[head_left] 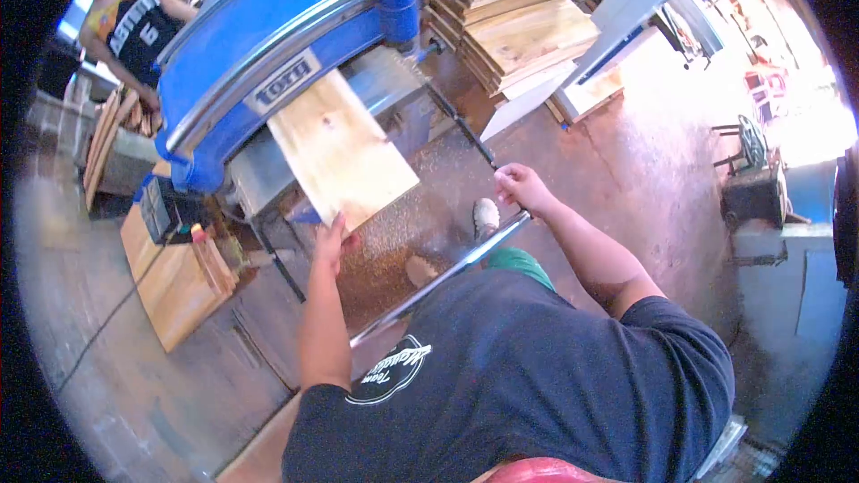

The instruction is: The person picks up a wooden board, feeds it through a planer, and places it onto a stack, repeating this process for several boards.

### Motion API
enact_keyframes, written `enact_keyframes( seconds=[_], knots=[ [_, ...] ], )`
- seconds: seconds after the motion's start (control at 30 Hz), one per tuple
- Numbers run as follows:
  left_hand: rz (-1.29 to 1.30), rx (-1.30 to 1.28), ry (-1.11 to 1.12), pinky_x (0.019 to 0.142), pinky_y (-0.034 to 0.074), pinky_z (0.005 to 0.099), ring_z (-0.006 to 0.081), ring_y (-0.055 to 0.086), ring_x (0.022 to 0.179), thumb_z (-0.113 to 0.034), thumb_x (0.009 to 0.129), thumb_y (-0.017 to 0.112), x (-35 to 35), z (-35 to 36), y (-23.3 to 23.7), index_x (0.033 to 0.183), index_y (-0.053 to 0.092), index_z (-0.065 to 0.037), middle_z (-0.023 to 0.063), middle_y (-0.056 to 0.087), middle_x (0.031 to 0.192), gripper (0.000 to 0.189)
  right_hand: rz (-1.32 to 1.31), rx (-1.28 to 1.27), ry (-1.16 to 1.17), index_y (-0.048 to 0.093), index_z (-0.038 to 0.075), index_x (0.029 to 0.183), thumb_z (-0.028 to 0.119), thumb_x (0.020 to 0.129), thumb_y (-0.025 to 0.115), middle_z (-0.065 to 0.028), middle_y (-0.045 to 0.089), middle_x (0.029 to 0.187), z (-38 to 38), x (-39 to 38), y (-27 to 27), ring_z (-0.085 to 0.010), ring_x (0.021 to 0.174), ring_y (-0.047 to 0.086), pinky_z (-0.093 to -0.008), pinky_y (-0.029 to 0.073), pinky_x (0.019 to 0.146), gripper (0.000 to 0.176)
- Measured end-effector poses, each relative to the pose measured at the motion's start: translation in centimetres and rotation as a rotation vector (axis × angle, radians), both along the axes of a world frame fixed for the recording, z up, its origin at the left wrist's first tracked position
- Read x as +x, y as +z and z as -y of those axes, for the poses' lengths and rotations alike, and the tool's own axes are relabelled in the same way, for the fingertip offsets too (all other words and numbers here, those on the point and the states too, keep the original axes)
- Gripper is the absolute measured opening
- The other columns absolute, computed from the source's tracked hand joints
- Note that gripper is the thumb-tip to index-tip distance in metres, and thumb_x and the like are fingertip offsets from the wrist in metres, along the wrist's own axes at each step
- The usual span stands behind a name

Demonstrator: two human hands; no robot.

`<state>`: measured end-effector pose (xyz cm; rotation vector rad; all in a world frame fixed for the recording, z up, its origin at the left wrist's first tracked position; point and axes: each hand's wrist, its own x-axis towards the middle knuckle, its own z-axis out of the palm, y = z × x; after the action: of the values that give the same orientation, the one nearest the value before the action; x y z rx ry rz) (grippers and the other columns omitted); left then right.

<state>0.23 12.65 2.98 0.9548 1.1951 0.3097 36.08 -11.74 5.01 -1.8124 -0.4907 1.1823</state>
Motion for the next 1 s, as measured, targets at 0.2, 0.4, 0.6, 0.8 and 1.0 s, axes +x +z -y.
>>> enact_keyframes(
  seconds=[0.2,0.4,0.6,0.8,1.0],
  knots=[
    [-0.103,0.051,0.282,0.049,0.051,0.0264,0.0144,0.06,0.062,-0.033,0.093,0.059,1.5,0.7,0.1,0.126,0.042,-0.003,0.0073,0.062,0.09,0.048,-0.01,0.03,-0.248,0.056,0.005,0.104,0.03,0.092,0.061,-0.0047,0.06,0.082,-2.0,11.6,-5.0,-0.014,0.068,0.059,-0.03,0.052,0.061,0.028],
    [-1.213,1.32,-0.072,0.094,0.045,0.0443,0.0356,0.055,0.111,-0.032,0.089,0.064,7.2,1.6,3.8,0.132,0.042,0.001,0.0257,0.054,0.12,0.058,-0.038,-0.217,-0.286,0.04,0.002,0.133,0.037,0.081,0.074,-0.0135,0.061,0.094,-9.8,22.2,-14.3,-0.0226,0.084,0.062,-0.0352,0.054,0.07,0.071],
    [-1.155,0.651,-0.683,0.116,0.012,0.0465,0.0475,0.011,0.14,-0.042,0.086,0.063,13.8,-0.2,5.8,0.139,0.014,0.019,0.0408,0.014,0.145,0.095,0.541,-0.357,-0.461,0.009,0.0,0.146,0.033,0.065,0.084,-0.0317,0.034,0.139,-17.0,27.1,-15.2,-0.0392,0.129,0.039,-0.0423,0.037,0.105,0.116],
    [-1.18,0.436,-0.911,0.116,0.006,0.0473,0.0515,-0.001,0.139,-0.054,0.08,0.065,14.6,-3.8,6.5,0.137,-0.005,0.022,0.0452,0.002,0.143,0.118,0.17,-0.092,-0.54,-0.002,0.001,0.147,0.026,0.068,0.081,-0.0246,0.046,0.133,-16.8,28.6,-16.6,-0.0386,0.116,0.053,-0.0354,0.042,0.1,0.118],
    [-1.206,0.355,-0.916,0.116,0.005,0.0465,0.0509,-0.005,0.139,-0.062,0.079,0.062,13.7,-5.9,5.6,0.137,-0.01,0.02,0.0446,-0.006,0.144,0.124,-0.112,0.251,-0.802,0.011,0.004,0.148,0.019,0.078,0.076,-0.0166,0.057,0.122,-13.4,29.3,-16.6,-0.0301,0.104,0.06,-0.0407,0.052,0.083,0.097]
  ],
)
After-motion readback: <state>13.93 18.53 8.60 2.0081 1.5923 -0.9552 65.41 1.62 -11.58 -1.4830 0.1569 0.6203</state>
